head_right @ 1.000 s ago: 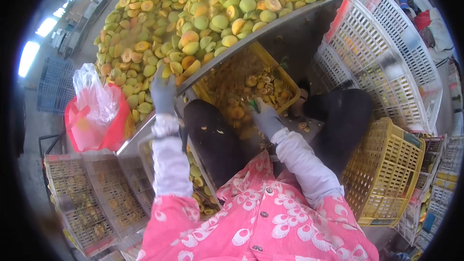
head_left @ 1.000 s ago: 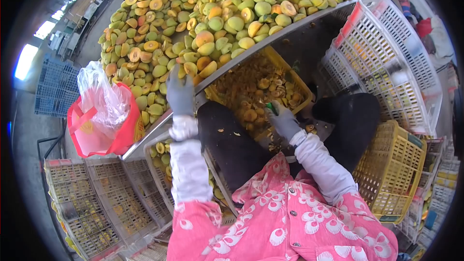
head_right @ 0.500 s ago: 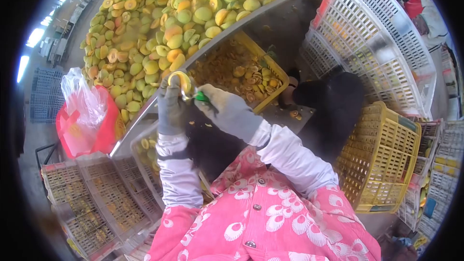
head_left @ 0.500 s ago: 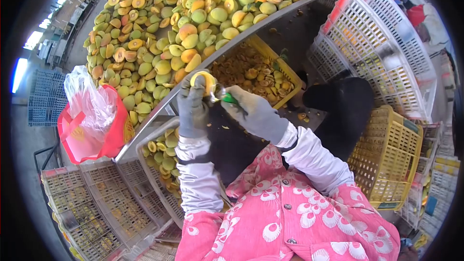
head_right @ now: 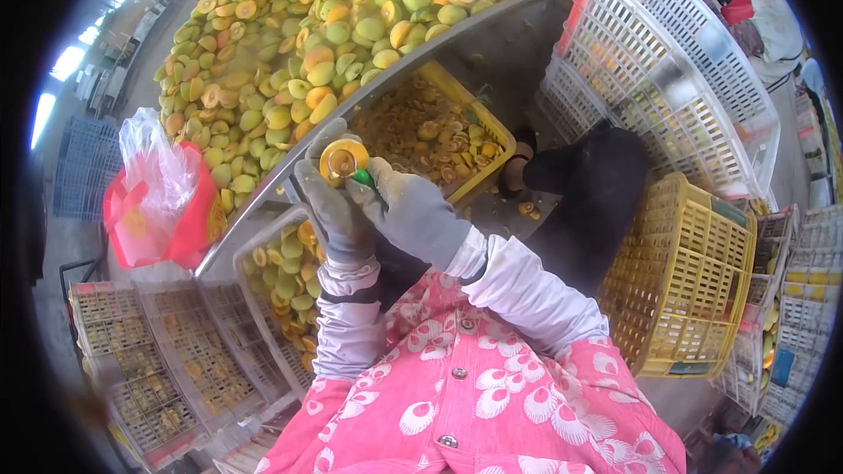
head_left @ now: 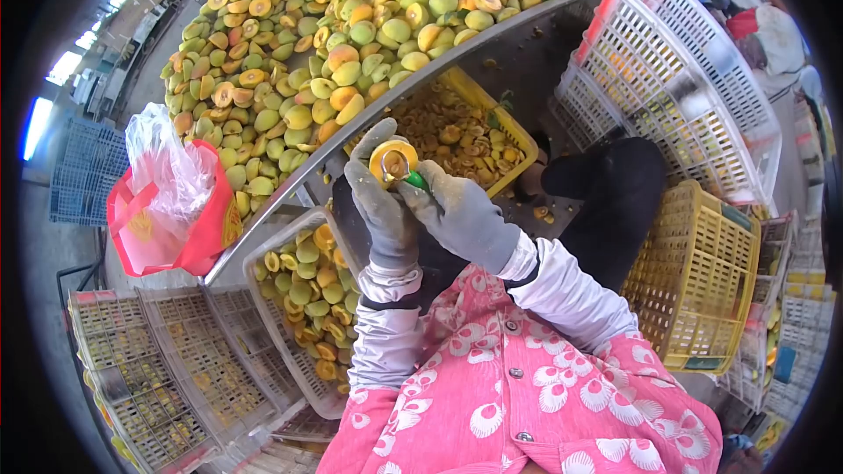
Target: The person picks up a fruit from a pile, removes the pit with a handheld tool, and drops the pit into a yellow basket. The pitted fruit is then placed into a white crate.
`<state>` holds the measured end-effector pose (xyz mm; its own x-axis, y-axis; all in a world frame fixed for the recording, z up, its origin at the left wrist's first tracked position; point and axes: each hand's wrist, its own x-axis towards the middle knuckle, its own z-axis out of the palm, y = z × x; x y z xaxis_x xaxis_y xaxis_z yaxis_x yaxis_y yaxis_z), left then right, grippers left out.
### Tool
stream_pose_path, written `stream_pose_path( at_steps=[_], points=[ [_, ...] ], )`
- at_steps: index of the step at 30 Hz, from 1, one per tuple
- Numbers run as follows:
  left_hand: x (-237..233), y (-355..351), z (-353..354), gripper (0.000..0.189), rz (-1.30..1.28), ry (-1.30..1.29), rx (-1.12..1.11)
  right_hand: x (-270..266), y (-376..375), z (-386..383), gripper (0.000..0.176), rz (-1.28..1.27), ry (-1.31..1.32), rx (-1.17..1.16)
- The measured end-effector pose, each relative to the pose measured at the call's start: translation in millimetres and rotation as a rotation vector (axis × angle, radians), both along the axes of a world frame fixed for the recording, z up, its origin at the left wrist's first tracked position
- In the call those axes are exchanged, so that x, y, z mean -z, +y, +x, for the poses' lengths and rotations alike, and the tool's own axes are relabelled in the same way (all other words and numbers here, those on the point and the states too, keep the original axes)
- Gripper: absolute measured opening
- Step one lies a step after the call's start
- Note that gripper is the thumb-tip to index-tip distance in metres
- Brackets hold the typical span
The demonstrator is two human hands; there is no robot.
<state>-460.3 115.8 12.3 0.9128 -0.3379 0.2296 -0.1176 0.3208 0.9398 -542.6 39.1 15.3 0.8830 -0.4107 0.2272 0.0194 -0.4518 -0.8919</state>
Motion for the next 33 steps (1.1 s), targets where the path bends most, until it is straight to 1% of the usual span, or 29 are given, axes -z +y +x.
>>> stream_pose_path(
  at_steps=[1, 3, 5, 6, 8, 9, 11, 12, 13, 15, 16, 18, 19, 21, 22, 23, 24, 25, 27, 28, 30, 31, 33],
  points=[
    [2.7, -0.2, 0.5, 0.073, -0.043, -0.005, -0.013, 0.1, 2.8, 0.3, 0.03, -0.001, 0.0, -0.005],
    [3.1, 0.7, -1.0, 0.074, -0.087, -0.008, -0.029, -0.9, 8.8, 0.7, 0.029, 0.164, -0.072, -0.015],
    [-3.3, 0.9, -2.9, 0.075, -0.093, 0.107, -0.026, 5.7, 14.4, 0.5, 0.03, 0.185, -0.079, 0.001],
    [-5.5, -0.7, -2.6, 0.075, -0.095, 0.102, -0.023, 5.9, 14.8, 1.9, 0.031, 0.205, -0.091, 0.021],
    [-8.2, -3.6, -5.1, 0.075, -0.051, 0.07, -0.108, 5.6, 13.2, 1.7, 0.031, 0.178, -0.058, 0.014],
    [-13.5, -3.7, -7.8, 0.075, -0.05, 0.071, -0.102, 4.9, 12.4, 0.4, 0.031, 0.152, -0.02, 0.003],
    [-27.8, -3.5, -14.3, 0.076, -0.046, 0.058, -0.079, 3.8, 11.7, -0.8, 0.029, 0.143, -0.026, -0.002],
    [-30.9, -1.8, -14.0, 0.073, -0.005, 0.005, -0.073, 2.3, 11.3, -1.4, 0.028, 0.135, -0.033, -0.015],
    [-36.0, 0.1, -15.3, 0.073, -0.005, 0.007, -0.071, 0.0, 10.4, -3.1, 0.028, 0.135, -0.032, -0.012],
    [-45.1, 4.1, -17.4, 0.063, 0.112, -0.065, -0.063, -8.4, 9.0, -7.5, 0.033, 0.191, 0.024, -0.044],
    [-43.6, 5.2, -17.3, 0.063, 0.115, -0.065, -0.057, -14.4, 9.9, -10.3, 0.033, 0.195, 0.024, -0.039],
    [-43.3, 5.3, -16.0, 0.064, 0.142, -0.203, -0.076, -26.0, 12.5, -15.5, 0.035, 0.462, -0.02, -0.167],
    [-48.0, 6.8, -15.8, 0.064, 0.142, -0.206, -0.072, -26.5, 14.3, -17.8, 0.035, 0.463, -0.024, -0.164],
    [-60.7, 9.5, -16.9, 0.059, 0.257, -0.106, 0.056, -27.2, 16.6, -21.9, 0.037, 0.693, 0.105, -0.195],
    [-61.5, 7.8, -16.1, 0.059, 0.256, -0.108, 0.057, -23.1, 16.0, -21.1, 0.037, 0.691, 0.102, -0.194],
    [-62.2, 5.6, -14.6, 0.056, 0.261, -0.052, 0.064, -15.3, 15.8, -19.5, 0.037, 0.579, 0.021, -0.164],
    [-62.7, 4.5, -13.8, 0.053, 0.268, 0.003, 0.072, -20.6, 15.5, -17.3, 0.038, 0.467, -0.06, -0.132],
    [-62.1, 3.6, -14.2, 0.053, 0.272, -0.001, 0.074, -27.3, 12.6, -18.8, 0.038, 0.471, -0.065, -0.13],
    [-58.9, 2.3, -15.1, 0.049, 0.303, -0.139, -0.02, -44.3, 6.7, -23.9, 0.039, 0.941, 0.291, -0.218],
    [-57.4, 2.4, -15.6, 0.049, 0.316, -0.149, -0.008, -41.1, 8.3, -23.0, 0.039, 0.954, 0.276, -0.213],
    [-58.1, -0.2, -18.2, 0.058, 0.318, -0.283, -0.041, -30.5, 10.9, -18.8, 0.039, 0.832, 0.19, -0.193],
    [-61.4, -1.1, -23.1, 0.058, 0.328, -0.291, -0.023, -27.4, 15.5, -18.5, 0.039, 0.844, 0.177, -0.18],
    [-73.9, -6.7, -36.7, 0.059, 0.168, -0.143, -0.077, -25.0, 22.8, -16.9, 0.039, 0.433, -0.315, -0.032]
  ],
)
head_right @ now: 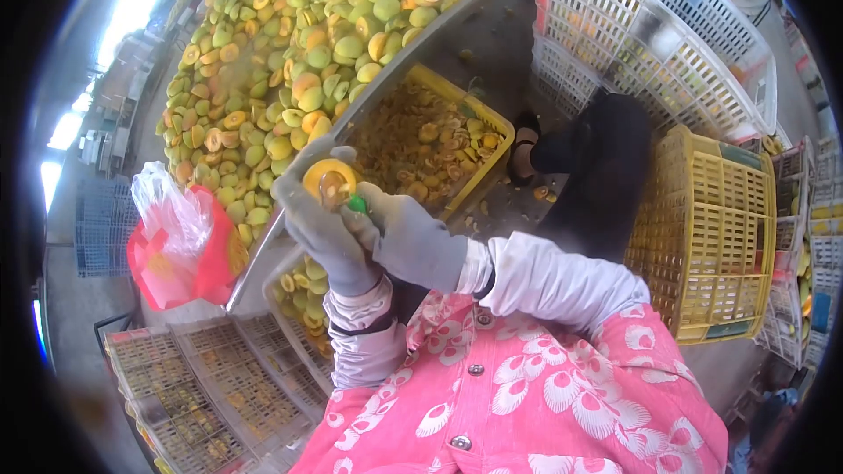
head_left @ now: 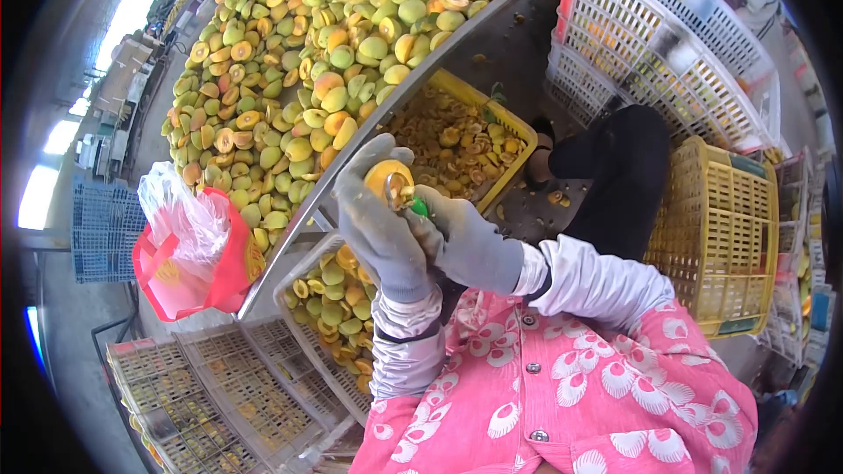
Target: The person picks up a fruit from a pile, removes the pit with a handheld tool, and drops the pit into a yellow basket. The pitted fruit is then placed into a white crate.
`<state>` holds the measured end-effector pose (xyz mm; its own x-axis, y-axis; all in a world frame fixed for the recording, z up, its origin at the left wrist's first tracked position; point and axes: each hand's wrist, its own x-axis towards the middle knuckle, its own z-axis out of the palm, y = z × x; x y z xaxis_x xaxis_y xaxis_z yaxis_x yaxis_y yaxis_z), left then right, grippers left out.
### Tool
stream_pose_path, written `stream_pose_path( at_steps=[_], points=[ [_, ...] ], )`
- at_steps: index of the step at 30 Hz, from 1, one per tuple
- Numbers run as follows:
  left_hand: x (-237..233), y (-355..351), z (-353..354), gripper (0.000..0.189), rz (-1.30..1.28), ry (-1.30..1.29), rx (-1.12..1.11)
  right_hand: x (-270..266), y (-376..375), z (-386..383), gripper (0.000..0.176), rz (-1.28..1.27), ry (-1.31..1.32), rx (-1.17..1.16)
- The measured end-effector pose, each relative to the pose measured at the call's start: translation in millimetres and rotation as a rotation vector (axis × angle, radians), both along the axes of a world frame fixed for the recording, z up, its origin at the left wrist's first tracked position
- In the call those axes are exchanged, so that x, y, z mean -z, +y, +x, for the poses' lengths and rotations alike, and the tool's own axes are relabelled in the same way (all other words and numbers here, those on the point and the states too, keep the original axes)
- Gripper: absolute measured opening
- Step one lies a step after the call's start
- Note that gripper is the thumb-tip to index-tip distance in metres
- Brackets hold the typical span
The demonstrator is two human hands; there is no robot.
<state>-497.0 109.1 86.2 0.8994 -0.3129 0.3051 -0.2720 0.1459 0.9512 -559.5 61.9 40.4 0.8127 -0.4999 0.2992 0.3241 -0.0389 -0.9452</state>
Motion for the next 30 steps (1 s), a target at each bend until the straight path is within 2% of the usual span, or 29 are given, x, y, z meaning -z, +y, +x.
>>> stream_pose_path(
  at_steps=[2, 4, 7, 8, 10, 13, 15, 16, 17, 18, 20, 22, 23, 24, 25, 26, 27, 28, 29, 30],
  points=[
    [-10.9, -5.8, -12.1, 0.061, -0.093, 0.027, -0.072, -2.1, -8.0, -0.8, 0.039, -0.011, 0.086, -0.047],
    [-18.8, -7.0, -12.2, 0.062, -0.042, 0.311, -0.04, -2.7, -12.9, 0.4, 0.039, -0.02, 0.158, -0.091],
    [-16.0, -8.8, -7.9, 0.061, -0.046, 0.327, -0.018, -2.2, -17.5, -1.0, 0.038, -0.056, 0.228, -0.109],
    [-10.8, -8.6, -3.5, 0.061, -0.046, 0.329, -0.016, -3.0, -17.0, -1.6, 0.038, -0.022, 0.193, -0.115],
    [-5.1, -8.2, 9.0, 0.059, 0.025, 0.13, 0.023, 1.2, -13.8, -2.1, 0.038, 0.011, 0.159, -0.115],
    [-9.8, -1.2, 12.6, 0.054, 0.168, 0.126, 0.089, 1.3, -9.4, -4.7, 0.039, 0.022, 0.04, -0.089],
    [-12.1, -0.1, 16.8, 0.052, 0.23, 0.088, 0.129, -14.7, -13.7, -14.9, 0.045, 0.36, 0.334, -0.373],
    [-12.9, 0.7, 20.8, 0.052, 0.228, 0.159, 0.227, -17.5, -21.1, -17.1, 0.045, 0.362, 0.333, -0.372],
    [-12.9, 1.8, 22.9, 0.053, 0.226, 0.23, 0.322, -18.7, -31.6, -18.5, 0.046, 0.622, 0.382, -0.64],
    [-7.5, 3.8, 23.7, 0.053, 0.23, 0.23, 0.317, -21.1, -37.3, -20.9, 0.049, 0.885, 0.425, -0.91],
    [12.6, 6.6, 27.5, 0.055, -0.189, 0.477, 0.697, -26.2, -39.9, -25.9, 0.051, 0.828, 0.405, -0.916],
    [24.9, 1.0, 35.6, 0.056, -0.137, 0.521, 0.677, -20.6, -44.1, -25.8, 0.051, 0.948, 0.404, -0.989],
    [29.9, -2.5, 40.8, 0.058, -0.089, 0.561, 0.652, -2.1, -56.0, -12.6, 0.05, 1.161, 0.339, -1.179],
    [33.4, -6.0, 45.8, 0.061, -0.045, 0.592, 0.628, 1.4, -60.7, -8.7, 0.049, 1.2, 0.37, -1.175],
    [36.7, -10.5, 46.9, 0.057, -0.029, 0.457, 0.556, 7.8, -63.1, -3.2, 0.049, 1.189, 0.389, -1.123],
    [45.7, -15.1, 50.7, 0.057, -0.032, 0.445, 0.558, 13.1, -65.1, 2.2, 0.049, 1.178, 0.402, -1.068],
    [60.4, -18.4, 55.1, 0.057, -0.025, 0.478, 0.396, 14.2, -63.7, 4.1, 0.049, 1.173, 0.398, -1.068],
    [72.1, -22.5, 59.8, 0.057, -0.025, 0.508, 0.234, 14.2, -62.0, 5.4, 0.05, 1.03, 0.436, -0.944],
    [83.6, -23.0, 64.1, 0.058, -0.089, 0.54, 0.184, 15.1, -62.6, 7.4, 0.051, 0.887, 0.473, -0.82],
    [83.5, -23.8, 64.5, 0.058, -0.094, 0.545, 0.179, 19.5, -63.1, 8.2, 0.051, 0.885, 0.482, -0.823]
  ],
)
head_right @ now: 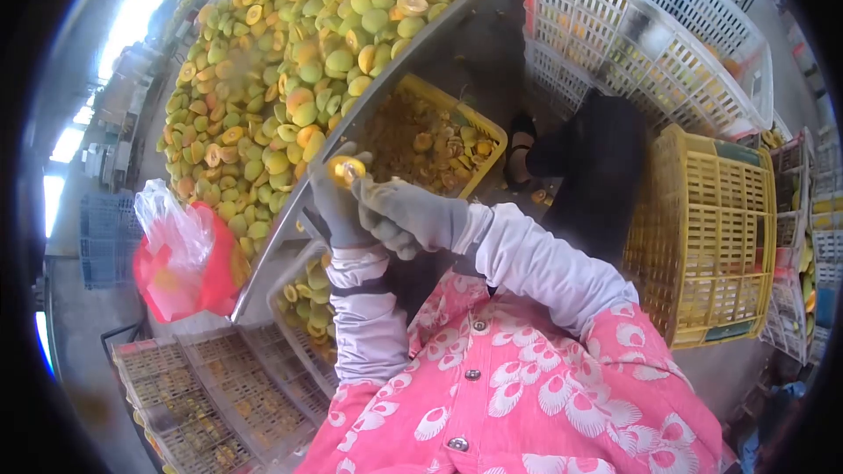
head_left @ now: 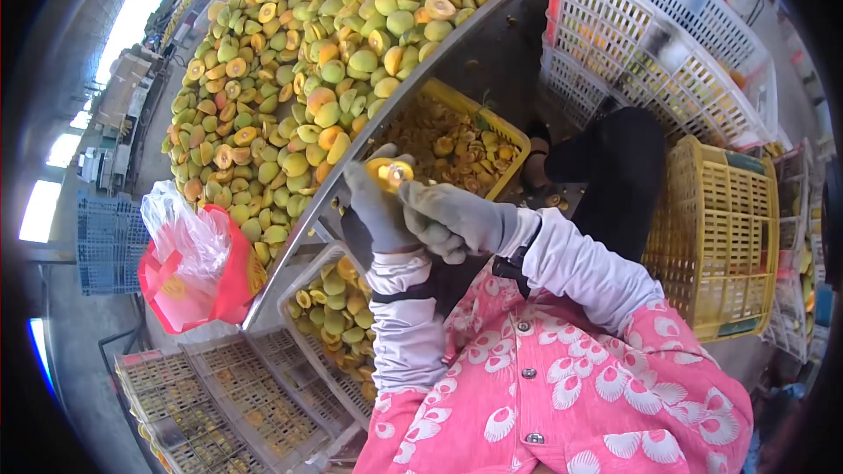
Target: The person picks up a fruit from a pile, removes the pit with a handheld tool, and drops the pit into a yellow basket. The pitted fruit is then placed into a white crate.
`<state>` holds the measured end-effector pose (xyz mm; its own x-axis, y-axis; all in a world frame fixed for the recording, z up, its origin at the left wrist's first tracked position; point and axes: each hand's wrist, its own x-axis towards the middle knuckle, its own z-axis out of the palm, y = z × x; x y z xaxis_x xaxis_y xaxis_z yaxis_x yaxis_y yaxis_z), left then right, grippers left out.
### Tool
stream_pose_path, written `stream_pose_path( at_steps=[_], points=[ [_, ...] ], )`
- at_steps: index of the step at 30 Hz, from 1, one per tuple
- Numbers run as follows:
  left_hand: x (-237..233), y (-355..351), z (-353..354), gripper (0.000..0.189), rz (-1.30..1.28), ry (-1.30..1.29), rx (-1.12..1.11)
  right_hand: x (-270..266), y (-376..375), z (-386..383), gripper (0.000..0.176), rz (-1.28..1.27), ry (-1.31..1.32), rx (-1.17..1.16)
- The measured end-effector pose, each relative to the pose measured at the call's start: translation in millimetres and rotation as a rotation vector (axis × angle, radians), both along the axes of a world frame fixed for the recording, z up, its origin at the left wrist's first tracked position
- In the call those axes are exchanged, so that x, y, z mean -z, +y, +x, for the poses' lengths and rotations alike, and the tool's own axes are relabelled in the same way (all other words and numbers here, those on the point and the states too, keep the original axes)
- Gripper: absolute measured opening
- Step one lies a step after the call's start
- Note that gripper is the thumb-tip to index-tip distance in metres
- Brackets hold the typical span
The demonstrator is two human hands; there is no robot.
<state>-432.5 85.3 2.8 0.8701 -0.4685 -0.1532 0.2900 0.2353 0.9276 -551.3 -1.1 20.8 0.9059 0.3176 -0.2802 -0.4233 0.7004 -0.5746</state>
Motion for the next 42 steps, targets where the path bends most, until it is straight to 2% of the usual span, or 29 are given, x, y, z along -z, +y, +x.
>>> stream_pose_path(
  at_steps=[2, 3, 4, 6, 7, 8, 10, 11, 12, 14, 16, 17, 19, 20, 21, 24, 25, 26, 28, 30, 31, 32, 33, 34, 36, 37, 39, 41, 42],
  points=[
    [-0.4, 3.8, 1.6, 0.06, -0.04, 0.087, -0.211, 9.1, 1.2, 1.6, 0.054, -0.195, -0.169, 0.255],
    [-7.7, 7.5, 1.5, 0.057, 0.019, 0.03, -0.143, -1.2, -3.1, 6.3, 0.048, -0.29, -0.014, 0.293],
    [-13.4, 8.3, -1.0, 0.057, 0.022, 0.031, -0.148, 5.8, -2.8, 13.2, 0.048, -0.287, -0.012, 0.287],
    [-24.7, 6.6, -6.9, 0.058, 0.349, -0.432, -0.158, 21.2, 0.7, 26.0, 0.036, -1.207, -0.18, 0.593],
    [-9.8, 7.6, 6.0, 0.05, 0.158, -0.145, -0.127, 22.5, 0.8, 29.4, 0.026, -1.319, -0.139, 0.569],
    [-4.6, 7.4, 8.4, 0.05, 0.157, -0.145, -0.128, 24.3, 0.5, 32.3, 0.026, -1.32, -0.141, 0.568],
    [-1.5, 1.5, 6.0, 0.038, 0.219, -0.468, -0.191, 32.5, -0.9, 37.9, 0.025, -1.562, -0.139, 0.496],
    [0.8, -1.9, 6.4, 0.027, 0.103, -0.247, -0.228, 36.7, -2.4, 42.8, 0.025, -1.57, -0.142, 0.495],
    [3.6, -2.0, 6.3, 0.027, 0.097, -0.245, -0.231, 38.9, -3.0, 48.3, 0.025, -1.603, -0.067, 0.427],
    [8.2, 1.0, 5.4, 0.023, 0.3, -0.28, -0.21, 43.6, -7.9, 53.1, 0.026, -1.635, 0.005, 0.358],
    [6.4, -0.3, 5.6, 0.021, 0.313, -0.291, -0.268, 44.7, -10.6, 53.5, 0.023, -1.448, 0.063, 0.302],
    [9.9, 4.5, 12.5, 0.02, 0.234, -0.194, -0.286, 44.9, -11.0, 55.5, 0.023, -1.45, 0.052, 0.295],
    [8.8, 10.1, 17.1, 0.018, 0.183, -0.065, -0.298, 46.6, -10.9, 53.0, 0.021, -1.42, -0.015, 0.441],
    [11.5, 11.8, 18.6, 0.018, 0.188, -0.06, -0.297, 48.4, -9.0, 50.1, 0.02, -1.399, -0.04, 0.517],
    [15.5, 12.2, 20.9, 0.018, 0.169, -0.124, -0.29, 36.7, -6.1, 46.1, 0.023, -1.434, -0.099, 0.423],
    [23.1, 8.7, 23.3, 0.018, 0.2, -0.215, -0.271, 46.2, 5.0, 51.5, 0.03, -1.564, -0.205, 0.418],
    [24.2, 8.4, 22.8, 0.019, 0.256, -0.241, -0.263, 33.1, 3.7, 51.4, 0.028, -1.619, -0.079, 0.297],
    [25.1, 9.6, 21.7, 0.019, 0.255, -0.243, -0.262, 36.1, 6.0, 55.9, 0.028, -1.619, -0.08, 0.298],
    [15.6, 14.9, 14.0, 0.019, 0.597, -0.533, -0.337, 54.2, 11.2, 66.1, 0.026, -1.717, 0.076, 0.326],
    [-2.5, 34.3, -0.7, 0.02, 0.737, -0.679, -0.445, 79.6, -10.6, 75.6, 0.024, -1.677, 0.171, 0.386],
    [23.2, 63.2, 11.5, 0.02, 0.702, -0.842, -0.536, 93.7, -21.4, 80.2, 0.023, -1.633, 0.269, 0.444],
    [11.8, 82.8, 8.7, 0.017, 0.743, -0.675, -0.592, 109.5, -27.6, 82.7, 0.023, -1.622, 0.258, 0.45],
    [-1.9, 102.4, 5.7, 0.014, 0.922, -0.589, -0.614, 125.7, -30.9, 81.0, 0.023, -1.507, 0.207, 0.51],
    [0.1, 132.2, 14.0, 0.008, 1.15, -0.756, -0.547, 136.5, -31.9, 78.5, 0.024, -1.393, 0.162, 0.565],
    [3.0, 157.2, 31.4, 0.01, 1.503, -1.002, -0.613, 135.8, -25.4, 69.6, 0.026, -1.499, 0.156, 0.523],
    [-4.5, 150.2, 35.7, 0.01, 1.508, -0.995, -0.616, 135.9, -21.7, 67.6, 0.027, -1.553, 0.173, 0.437],
    [-16.5, 116.8, 60.5, 0.019, 0.92, -0.922, -0.473, 134.8, -12.8, 61.0, 0.028, -1.571, 0.197, 0.349],
    [-2.9, 77.6, 97.4, 0.032, 0.861, -0.883, -0.31, 130.0, -10.8, 48.2, 0.029, -1.572, 0.171, 0.316],
    [17.0, 58.4, 119.5, 0.035, 0.933, -0.988, -0.301, 129.1, -12.2, 42.2, 0.029, -1.56, 0.149, 0.29]
  ],
)
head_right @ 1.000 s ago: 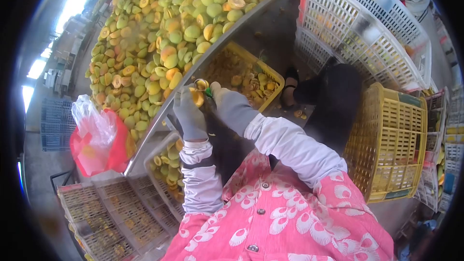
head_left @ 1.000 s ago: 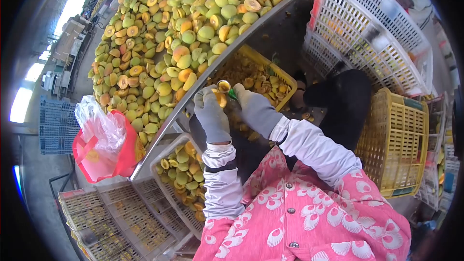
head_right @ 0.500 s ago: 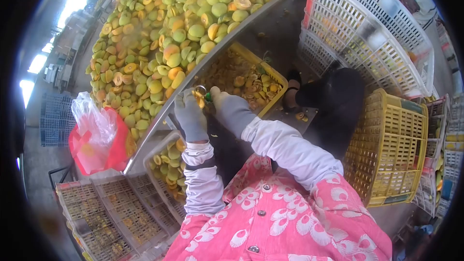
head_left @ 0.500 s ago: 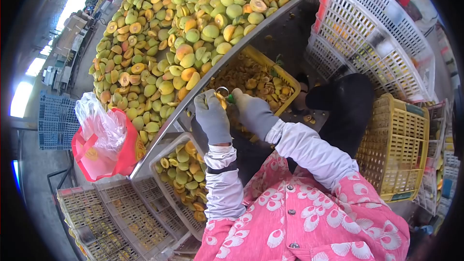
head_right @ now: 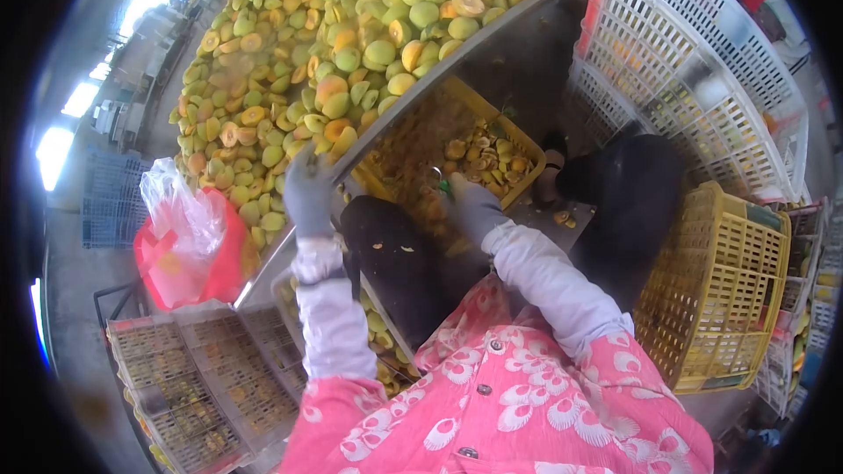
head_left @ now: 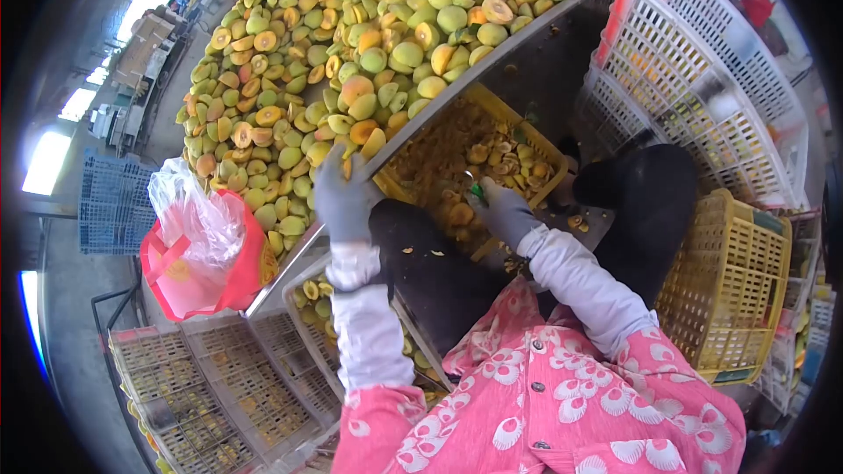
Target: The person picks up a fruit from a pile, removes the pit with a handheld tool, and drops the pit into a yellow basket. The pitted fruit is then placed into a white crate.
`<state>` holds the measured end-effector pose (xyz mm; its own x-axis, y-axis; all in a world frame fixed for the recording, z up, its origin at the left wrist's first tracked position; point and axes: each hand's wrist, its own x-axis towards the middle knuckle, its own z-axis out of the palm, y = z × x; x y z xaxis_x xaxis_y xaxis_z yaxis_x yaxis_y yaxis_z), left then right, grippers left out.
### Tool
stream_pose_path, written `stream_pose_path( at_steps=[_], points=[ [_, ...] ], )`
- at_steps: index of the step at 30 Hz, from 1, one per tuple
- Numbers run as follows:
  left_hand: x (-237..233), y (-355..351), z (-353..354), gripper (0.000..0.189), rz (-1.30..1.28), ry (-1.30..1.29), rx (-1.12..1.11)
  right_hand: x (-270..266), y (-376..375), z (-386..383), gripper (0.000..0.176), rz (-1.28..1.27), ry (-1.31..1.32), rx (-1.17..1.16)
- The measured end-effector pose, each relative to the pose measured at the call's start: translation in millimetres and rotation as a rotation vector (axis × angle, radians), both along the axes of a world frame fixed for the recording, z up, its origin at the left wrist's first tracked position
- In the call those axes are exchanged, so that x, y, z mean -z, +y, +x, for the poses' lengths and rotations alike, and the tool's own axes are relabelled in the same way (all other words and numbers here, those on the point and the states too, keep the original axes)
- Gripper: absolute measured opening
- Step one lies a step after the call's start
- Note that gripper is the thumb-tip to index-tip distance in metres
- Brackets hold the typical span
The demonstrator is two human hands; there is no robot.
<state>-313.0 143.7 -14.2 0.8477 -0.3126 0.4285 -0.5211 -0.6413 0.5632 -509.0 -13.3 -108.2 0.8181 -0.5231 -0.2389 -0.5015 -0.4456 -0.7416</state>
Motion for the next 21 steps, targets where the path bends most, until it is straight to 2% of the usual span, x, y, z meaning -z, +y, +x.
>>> stream_pose_path(
  at_steps=[2, 4, 5, 6, 8, 9, 10, 11, 12, 13, 14, 16, 17, 19, 20, 21],
  points=[
    [17.2, -26.9, 27.5, 0.039, 0.094, -0.092, 0.025, 2.3, -8.7, -9.8, 0.032, -0.001, -0.022, 0.024],
    [14.7, -44.4, 34.8, 0.042, 0.294, 0.125, -0.001, -3.2, -17.9, -20.6, 0.034, 0.027, -0.013, 0.078],
    [12.2, -43.1, 35.2, 0.031, 0.24, 0.103, 0.009, -5.0, -19.2, -21.8, 0.034, 0.032, -0.01, 0.092],
    [12.8, -38.7, 38.2, 0.031, 0.246, 0.105, 0.025, -6.9, -20.1, -21.0, 0.035, -0.021, -0.112, 0.082],
    [16.6, -25.5, 42.8, 0.017, -0.08, 0.112, 0.103, -25.7, -16.9, -17.0, 0.035, -0.071, -0.204, 0.074],
    [13.0, -28.2, 37.6, 0.015, -0.484, 0.597, -0.062, -51.5, -13.5, -8.8, 0.034, 0.252, -0.188, 0.114],
    [9.3, -30.2, 23.4, 0.015, -0.484, 0.603, -0.06, -67.0, -8.9, 0.9, 0.033, 0.574, -0.168, 0.152],
    [6.2, -31.2, 3.6, 0.016, -0.523, 0.544, 0.11, -65.0, -3.0, 14.1, 0.033, 0.57, -0.162, 0.153],
    [5.5, -30.2, -8.9, 0.018, -0.563, 0.481, 0.276, -56.1, 3.8, 28.2, 0.033, 0.752, -0.235, 0.175],
    [5.4, -36.8, -14.7, 0.024, -0.263, 0.295, 0.352, -47.7, 8.0, 36.1, 0.032, 0.934, -0.31, 0.192],
    [6.0, -40.5, -24.9, 0.028, 0.084, -0.063, 0.442, -39.8, 10.0, 39.6, 0.032, 0.927, -0.307, 0.181],
    [12.2, -56.3, -42.5, 0.03, 0.236, -0.262, 0.282, -25.1, 8.9, 50.2, 0.031, 1.42, -0.353, 0.309],
    [12.1, -64.8, -44.8, 0.03, 0.23, -0.267, 0.291, -14.7, -0.2, 53.3, 0.031, 1.413, -0.363, 0.314],
    [10.1, -80.8, -58.0, 0.03, 0.147, -0.241, 0.381, -3.2, -17.3, 41.5, 0.026, 0.406, -0.648, -0.143],
    [16.7, -85.4, -62.8, 0.03, 0.149, -0.227, 0.402, 3.5, -21.1, 30.6, 0.026, 0.407, -0.638, -0.119],
    [27.8, -90.9, -64.3, 0.029, 0.081, 0.04, 0.387, -18.6, -27.8, 17.7, 0.024, 0.742, -0.496, 0.127]
  ],
)
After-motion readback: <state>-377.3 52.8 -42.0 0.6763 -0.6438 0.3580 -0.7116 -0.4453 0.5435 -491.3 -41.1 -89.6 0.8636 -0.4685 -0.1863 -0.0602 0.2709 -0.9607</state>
